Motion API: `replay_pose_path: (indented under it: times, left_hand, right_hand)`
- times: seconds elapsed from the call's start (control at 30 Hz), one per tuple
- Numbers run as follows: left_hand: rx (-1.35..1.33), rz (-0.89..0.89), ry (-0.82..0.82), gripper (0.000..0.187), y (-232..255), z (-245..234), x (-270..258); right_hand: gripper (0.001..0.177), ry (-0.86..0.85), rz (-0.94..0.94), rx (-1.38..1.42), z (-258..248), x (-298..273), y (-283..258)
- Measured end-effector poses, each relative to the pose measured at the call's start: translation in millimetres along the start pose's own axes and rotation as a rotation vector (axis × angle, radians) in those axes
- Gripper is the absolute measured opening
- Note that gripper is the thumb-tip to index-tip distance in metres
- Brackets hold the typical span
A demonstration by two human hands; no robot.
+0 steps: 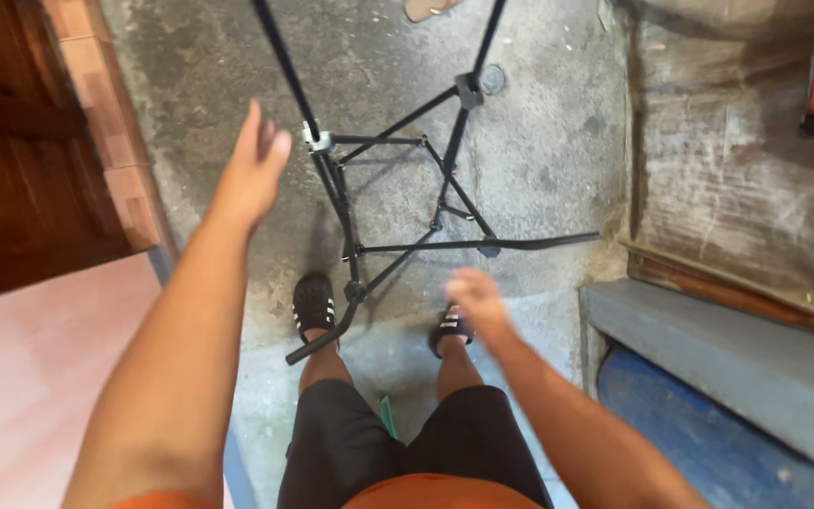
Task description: The person assembles a portable camping chair by unfolding the fabric, inserting metal poles into sleeves, and attaching the fabric to the frame. They then place a red dustpan on the chair seat and continue adjusting the frame and fabric.
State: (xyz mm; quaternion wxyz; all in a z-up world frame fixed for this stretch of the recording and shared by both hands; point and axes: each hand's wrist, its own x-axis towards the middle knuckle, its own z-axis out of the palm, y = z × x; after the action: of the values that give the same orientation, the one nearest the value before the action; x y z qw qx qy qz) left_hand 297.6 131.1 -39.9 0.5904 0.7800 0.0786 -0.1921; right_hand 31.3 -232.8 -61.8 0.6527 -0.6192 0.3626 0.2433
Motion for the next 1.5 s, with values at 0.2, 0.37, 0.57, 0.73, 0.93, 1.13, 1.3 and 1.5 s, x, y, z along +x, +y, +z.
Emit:
replay_pose_path:
  times: [0.2,0.37,0.57,0.73,0.93,1.13,1.3,1.5]
  left_hand:
    - [0.18,-0.531,0.182,0.061,-59,4,-209]
    - [-0.266,-0.07,0.264,0.068,-48,122,-278]
    - [0.006,-0.093,0.494,0.033,11,161,-261]
    - [0.04,-0.063,0.471,0.032,22,152,-242]
    - [0.044,-0.1,0.463,0.029,3,143,-244]
    - [-0.023,-0.214,0.508,0.031,-20,119,-252]
    - [-0.137,-0.116,0.515,0.031,-65,107,-267]
    - [-0.174,-0.293,0.518,0.036,-100,93,-259]
  right_hand:
    - [0.055,0.146,-0.199,0.051,-98,13,-51]
    - [0.06,-0.025,-0.252,0.001,-100,25,-67]
    - [0.063,-0.072,-0.348,-0.064,-100,37,-70]
    - [0.063,-0.02,-0.35,-0.09,-105,30,-64]
    - [0.064,0.106,-0.447,-0.145,-106,31,-44]
    - [0.062,0.244,-0.282,0.146,-103,20,-24]
    - [0.063,0.199,-0.253,0.143,-106,10,12]
    - [0.061,0.24,-0.112,0.319,-131,18,30]
